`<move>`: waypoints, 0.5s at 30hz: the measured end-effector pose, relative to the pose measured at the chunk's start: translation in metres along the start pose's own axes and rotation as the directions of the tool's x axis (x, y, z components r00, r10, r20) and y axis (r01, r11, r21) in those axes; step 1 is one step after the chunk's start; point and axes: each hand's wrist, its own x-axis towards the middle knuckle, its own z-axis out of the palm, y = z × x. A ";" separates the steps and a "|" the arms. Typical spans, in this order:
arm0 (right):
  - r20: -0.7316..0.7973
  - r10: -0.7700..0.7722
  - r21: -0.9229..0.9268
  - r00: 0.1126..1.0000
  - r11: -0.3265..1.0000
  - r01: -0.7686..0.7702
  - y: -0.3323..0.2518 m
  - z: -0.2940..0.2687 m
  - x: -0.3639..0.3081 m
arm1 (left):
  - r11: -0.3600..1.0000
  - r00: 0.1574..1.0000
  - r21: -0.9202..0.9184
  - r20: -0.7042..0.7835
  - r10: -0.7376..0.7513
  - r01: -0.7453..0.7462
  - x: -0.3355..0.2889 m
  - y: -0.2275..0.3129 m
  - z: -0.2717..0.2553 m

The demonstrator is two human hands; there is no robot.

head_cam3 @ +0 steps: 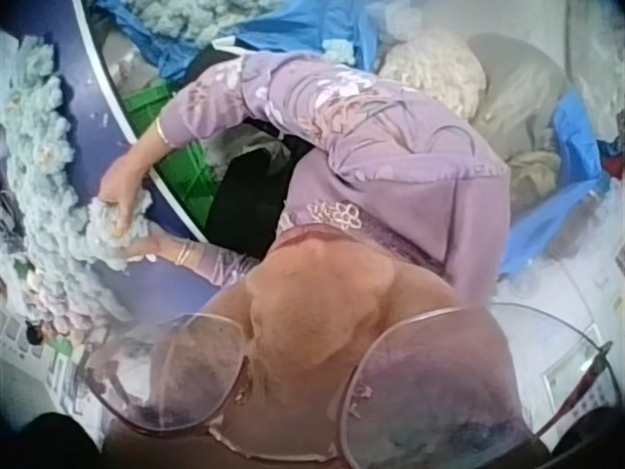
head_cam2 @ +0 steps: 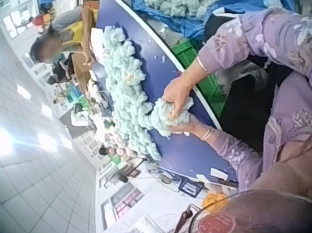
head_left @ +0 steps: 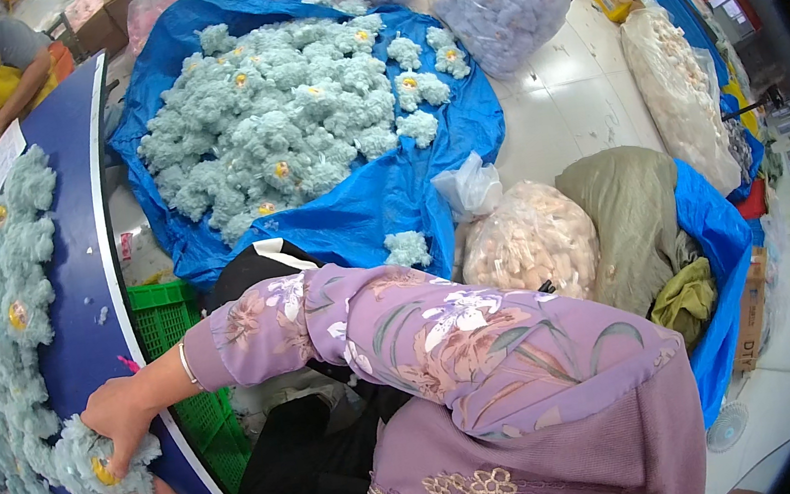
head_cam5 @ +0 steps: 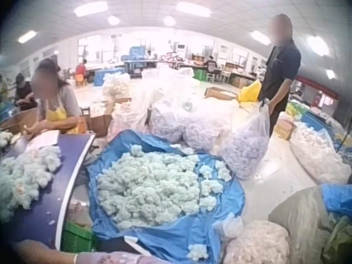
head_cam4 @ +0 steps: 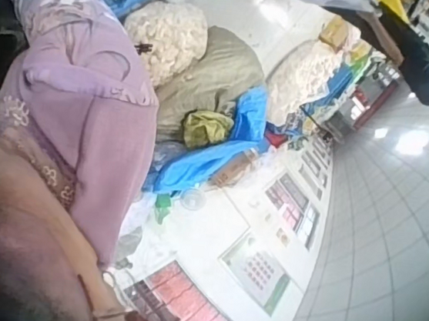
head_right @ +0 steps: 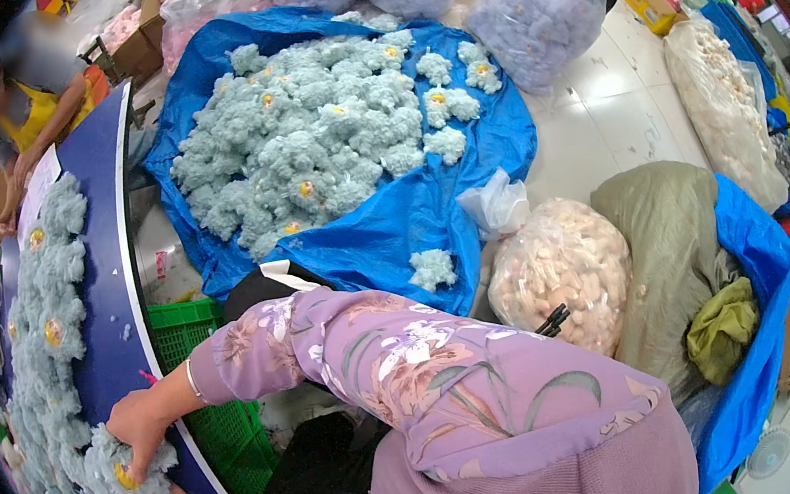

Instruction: The person trims the fur on small light-blue stuffed toys using shears. They pick up each toy, snip stray fibers, and place the finished items on a blue table. The process is repeated continuously.

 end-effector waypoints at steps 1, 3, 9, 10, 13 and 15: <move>0.001 0.016 -0.002 1.000 1.000 -0.016 -0.001 0.000 0.000 | 1.000 1.000 0.009 -0.020 -0.014 0.014 0.003 -0.003 -0.006; 0.006 0.044 -0.010 0.999 0.999 -0.044 -0.004 -0.001 -0.002 | 0.984 1.000 0.177 -0.008 -0.016 0.017 0.009 -0.006 -0.017; 0.004 0.009 0.079 1.000 0.997 -0.010 -0.003 -0.001 -0.005 | 0.986 0.998 0.159 0.043 0.045 -0.051 0.027 -0.014 -0.042; 0.064 -0.010 0.048 0.998 0.999 0.007 -0.004 -0.004 -0.007 | 0.994 0.999 0.098 0.022 0.036 -0.038 0.024 -0.011 -0.035; 0.098 -0.139 0.045 0.985 0.990 0.135 0.008 0.006 0.003 | 0.998 0.999 0.037 -0.024 0.044 -0.043 0.014 -0.001 -0.016; 0.083 -0.134 0.148 0.987 0.982 0.121 0.004 0.005 -0.001 | 0.998 0.998 0.015 -0.040 0.057 -0.057 0.011 0.000 -0.016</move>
